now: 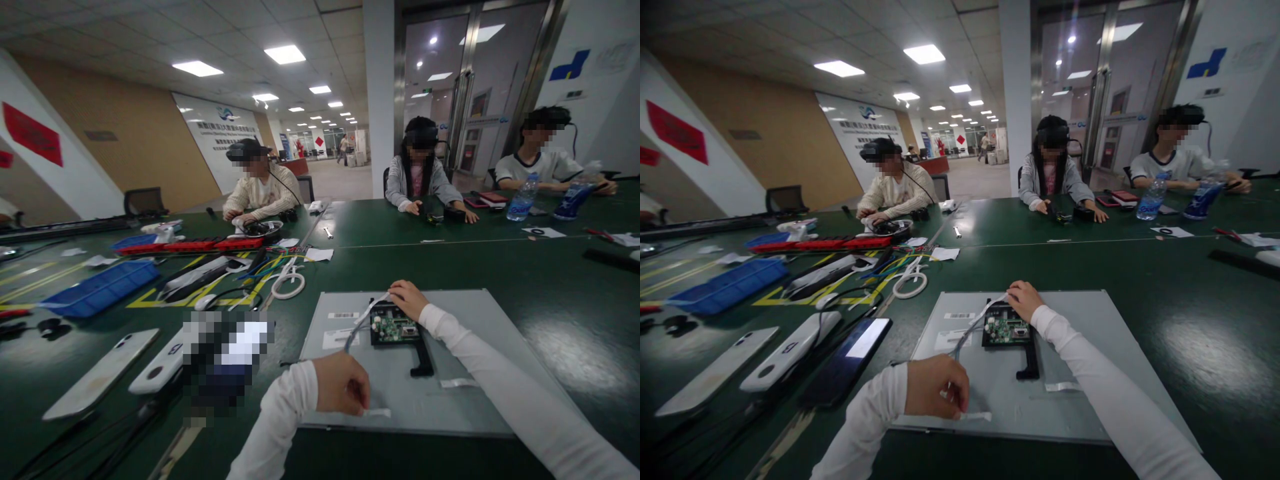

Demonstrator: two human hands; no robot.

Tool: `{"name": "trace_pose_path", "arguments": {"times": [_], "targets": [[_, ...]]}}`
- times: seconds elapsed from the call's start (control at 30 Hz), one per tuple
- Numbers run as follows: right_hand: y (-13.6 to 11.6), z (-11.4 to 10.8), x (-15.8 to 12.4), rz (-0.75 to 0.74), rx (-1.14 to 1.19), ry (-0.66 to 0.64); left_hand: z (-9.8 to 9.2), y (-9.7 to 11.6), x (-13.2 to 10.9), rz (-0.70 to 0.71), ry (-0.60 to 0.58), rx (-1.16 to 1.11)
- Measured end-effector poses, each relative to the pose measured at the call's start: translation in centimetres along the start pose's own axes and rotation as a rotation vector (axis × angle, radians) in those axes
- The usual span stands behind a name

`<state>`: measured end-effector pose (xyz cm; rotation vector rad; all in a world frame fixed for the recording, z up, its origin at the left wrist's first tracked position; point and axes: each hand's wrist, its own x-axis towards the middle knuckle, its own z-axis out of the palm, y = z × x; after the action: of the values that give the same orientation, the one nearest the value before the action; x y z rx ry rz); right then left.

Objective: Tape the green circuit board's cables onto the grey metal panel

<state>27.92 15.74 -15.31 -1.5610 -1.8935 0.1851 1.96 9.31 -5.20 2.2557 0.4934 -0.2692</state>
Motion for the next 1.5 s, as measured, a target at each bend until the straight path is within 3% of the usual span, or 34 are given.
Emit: {"name": "trace_pose_path", "arguments": {"times": [0.13, 0.37, 0.67, 0.83, 0.97, 1.13, 1.23, 1.5], "targets": [[0.0, 0.0, 0.0, -0.001, -0.001, -0.002, -0.6, 0.6, -0.6, 0.075, -0.029, -0.107], [0.1, 0.1, -0.1, 0.002, -0.001, 0.001, -2.4, 2.1, -1.5, 0.132, 0.116, -0.070], [0.2, 0.1, -0.1, -0.007, 0.027, 0.022, -3.5, 0.0, -0.4, -0.004, 0.516, -0.090], [-1.5, -1.9, 0.0, -0.008, 0.083, 0.092, -3.6, -1.2, 0.0, -0.052, 0.667, -0.126], [-5.5, -4.7, 0.0, -0.069, 0.347, 0.107, -3.4, -1.6, 0.3, -0.062, 0.690, -0.131], [-10.3, -6.3, -1.0, -0.185, 0.464, -0.151, -3.2, -1.5, 0.5, -0.051, 0.655, -0.153], [-11.3, -6.1, -1.6, -0.211, 0.412, -0.210, -3.2, -1.4, 0.5, -0.056, 0.645, -0.163], [-12.2, -6.6, -1.9, -0.237, 0.268, -0.126, -3.2, -1.8, 0.6, -0.013, 0.690, -0.252]]}}
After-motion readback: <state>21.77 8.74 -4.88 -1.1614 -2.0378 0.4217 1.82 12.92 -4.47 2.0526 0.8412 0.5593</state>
